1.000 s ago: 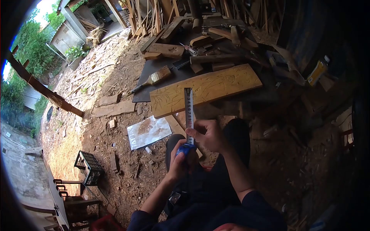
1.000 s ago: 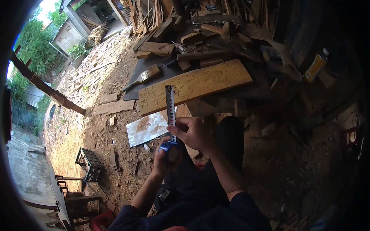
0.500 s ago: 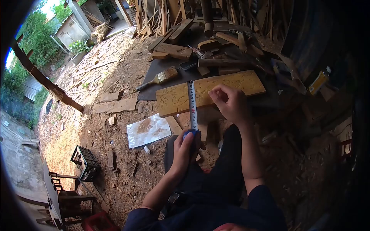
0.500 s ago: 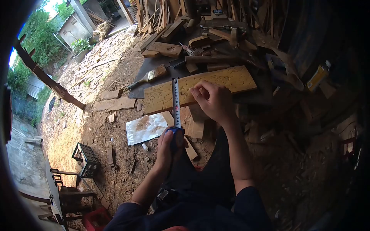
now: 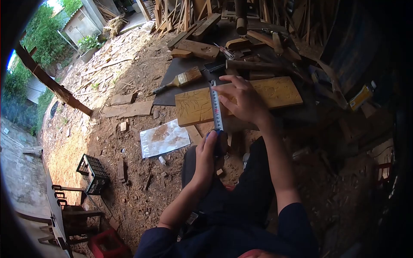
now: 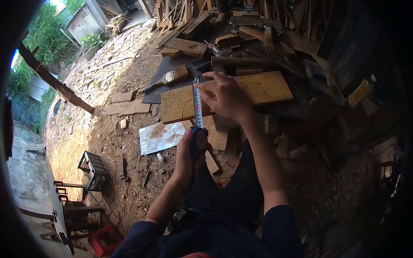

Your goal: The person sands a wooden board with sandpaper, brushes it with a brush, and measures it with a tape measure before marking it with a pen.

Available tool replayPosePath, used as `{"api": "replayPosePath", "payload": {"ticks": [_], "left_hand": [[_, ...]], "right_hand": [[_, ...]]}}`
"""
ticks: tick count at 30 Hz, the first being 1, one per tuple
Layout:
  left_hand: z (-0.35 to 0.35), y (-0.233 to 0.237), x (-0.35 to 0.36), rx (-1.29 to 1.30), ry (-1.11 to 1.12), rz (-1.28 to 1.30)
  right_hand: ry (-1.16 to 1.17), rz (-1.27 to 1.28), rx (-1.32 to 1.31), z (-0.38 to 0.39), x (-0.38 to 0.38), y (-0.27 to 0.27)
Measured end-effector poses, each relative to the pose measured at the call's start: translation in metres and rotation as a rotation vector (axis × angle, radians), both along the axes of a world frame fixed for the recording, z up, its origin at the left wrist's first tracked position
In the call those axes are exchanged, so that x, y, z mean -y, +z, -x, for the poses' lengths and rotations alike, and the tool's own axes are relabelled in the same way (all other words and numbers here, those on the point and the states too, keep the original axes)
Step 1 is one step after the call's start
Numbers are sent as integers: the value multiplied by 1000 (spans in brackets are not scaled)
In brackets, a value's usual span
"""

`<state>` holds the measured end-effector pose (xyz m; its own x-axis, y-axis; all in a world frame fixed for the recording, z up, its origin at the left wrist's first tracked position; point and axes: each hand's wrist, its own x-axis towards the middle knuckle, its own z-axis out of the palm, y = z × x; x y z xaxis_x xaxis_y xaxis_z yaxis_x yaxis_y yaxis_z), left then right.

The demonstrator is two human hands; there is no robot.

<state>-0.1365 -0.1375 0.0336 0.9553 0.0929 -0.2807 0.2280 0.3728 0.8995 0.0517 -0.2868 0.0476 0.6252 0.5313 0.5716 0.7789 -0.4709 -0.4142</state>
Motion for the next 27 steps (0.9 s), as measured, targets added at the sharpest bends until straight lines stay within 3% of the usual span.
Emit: {"api": "replayPosePath", "payload": {"ticks": [14,20,27], "left_hand": [[-3,3,2,-60,-3,70],[-3,10,5,-98,-13,201],[-2,1,9,-44,-62,234]], "right_hand": [[-104,148,-51,2,-7,1],[-28,123,79,-5,-6,-11],[3,135,-14,-4,-7,0]]}}
